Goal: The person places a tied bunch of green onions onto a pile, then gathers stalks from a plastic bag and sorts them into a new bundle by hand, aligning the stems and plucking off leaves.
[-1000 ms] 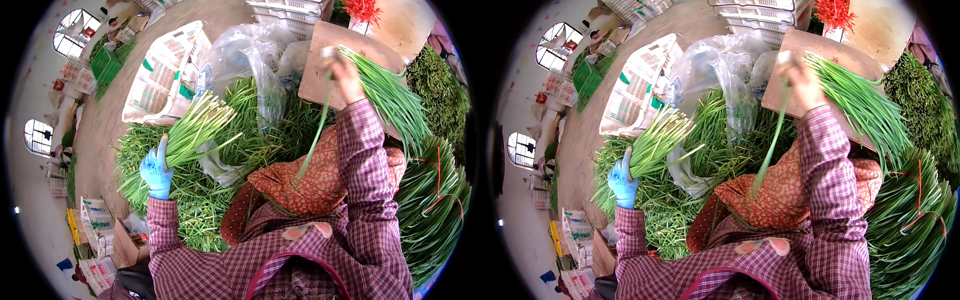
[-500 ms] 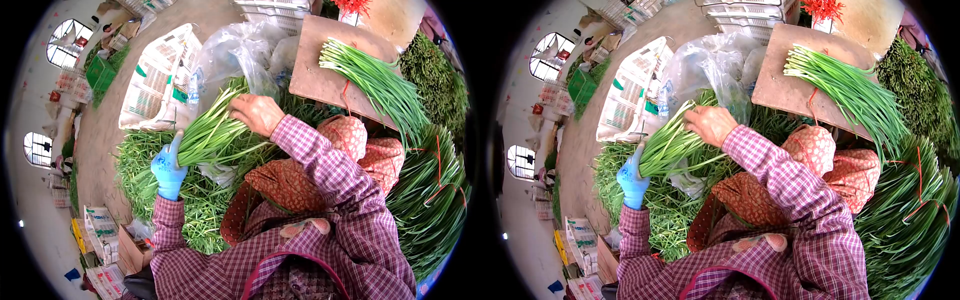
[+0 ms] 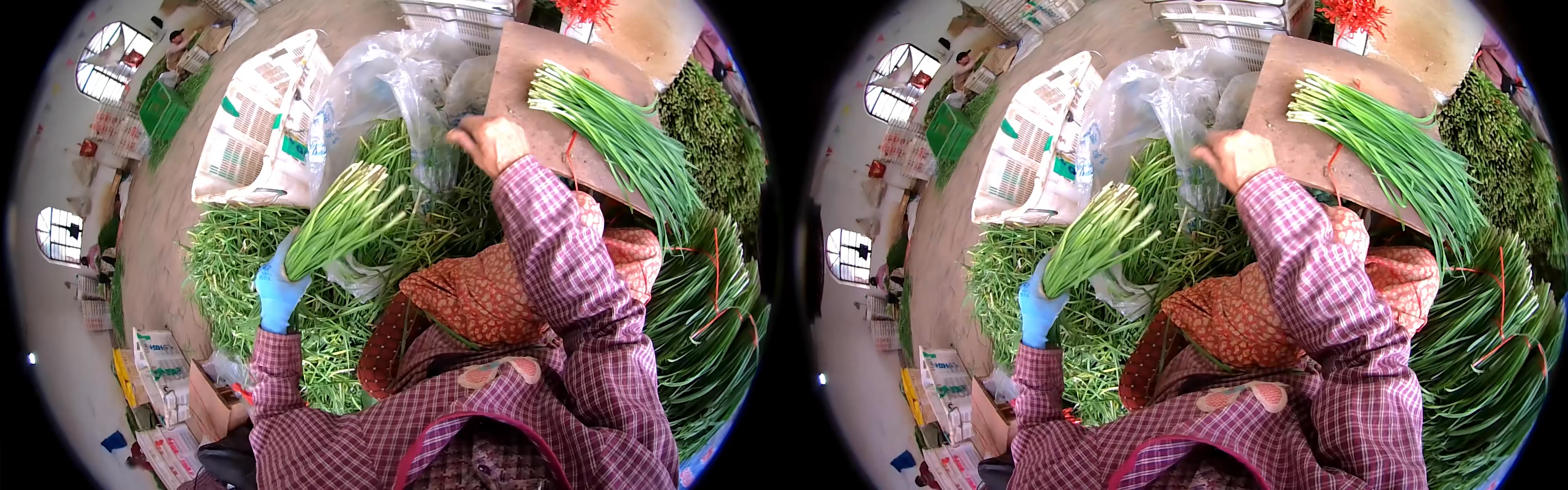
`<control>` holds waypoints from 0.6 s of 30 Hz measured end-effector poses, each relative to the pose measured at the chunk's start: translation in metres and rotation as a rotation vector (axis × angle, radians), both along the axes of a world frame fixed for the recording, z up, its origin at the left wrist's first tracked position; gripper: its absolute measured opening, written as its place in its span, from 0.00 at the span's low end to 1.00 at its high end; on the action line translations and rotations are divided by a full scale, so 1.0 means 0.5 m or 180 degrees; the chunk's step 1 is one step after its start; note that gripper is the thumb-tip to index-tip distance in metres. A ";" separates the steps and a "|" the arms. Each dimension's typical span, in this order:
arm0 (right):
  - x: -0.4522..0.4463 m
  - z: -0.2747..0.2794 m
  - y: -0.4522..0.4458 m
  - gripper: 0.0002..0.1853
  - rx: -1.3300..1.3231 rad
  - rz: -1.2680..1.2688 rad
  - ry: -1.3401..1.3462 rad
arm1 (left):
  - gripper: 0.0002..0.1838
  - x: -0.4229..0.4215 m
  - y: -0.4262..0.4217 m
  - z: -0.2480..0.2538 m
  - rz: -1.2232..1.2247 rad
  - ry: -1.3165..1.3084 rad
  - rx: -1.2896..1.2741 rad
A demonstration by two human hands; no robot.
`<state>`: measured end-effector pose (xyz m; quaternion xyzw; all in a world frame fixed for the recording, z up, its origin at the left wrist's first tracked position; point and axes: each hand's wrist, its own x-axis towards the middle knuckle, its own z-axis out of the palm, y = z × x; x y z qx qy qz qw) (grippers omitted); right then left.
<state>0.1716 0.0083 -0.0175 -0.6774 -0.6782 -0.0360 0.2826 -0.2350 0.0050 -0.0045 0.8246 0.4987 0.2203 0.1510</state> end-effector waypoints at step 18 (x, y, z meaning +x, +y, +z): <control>-0.064 -0.002 0.032 0.09 -0.0756 -0.0494 0.0067 | 0.36 0.057 -0.029 -0.027 -0.0328 -0.1026 -0.1724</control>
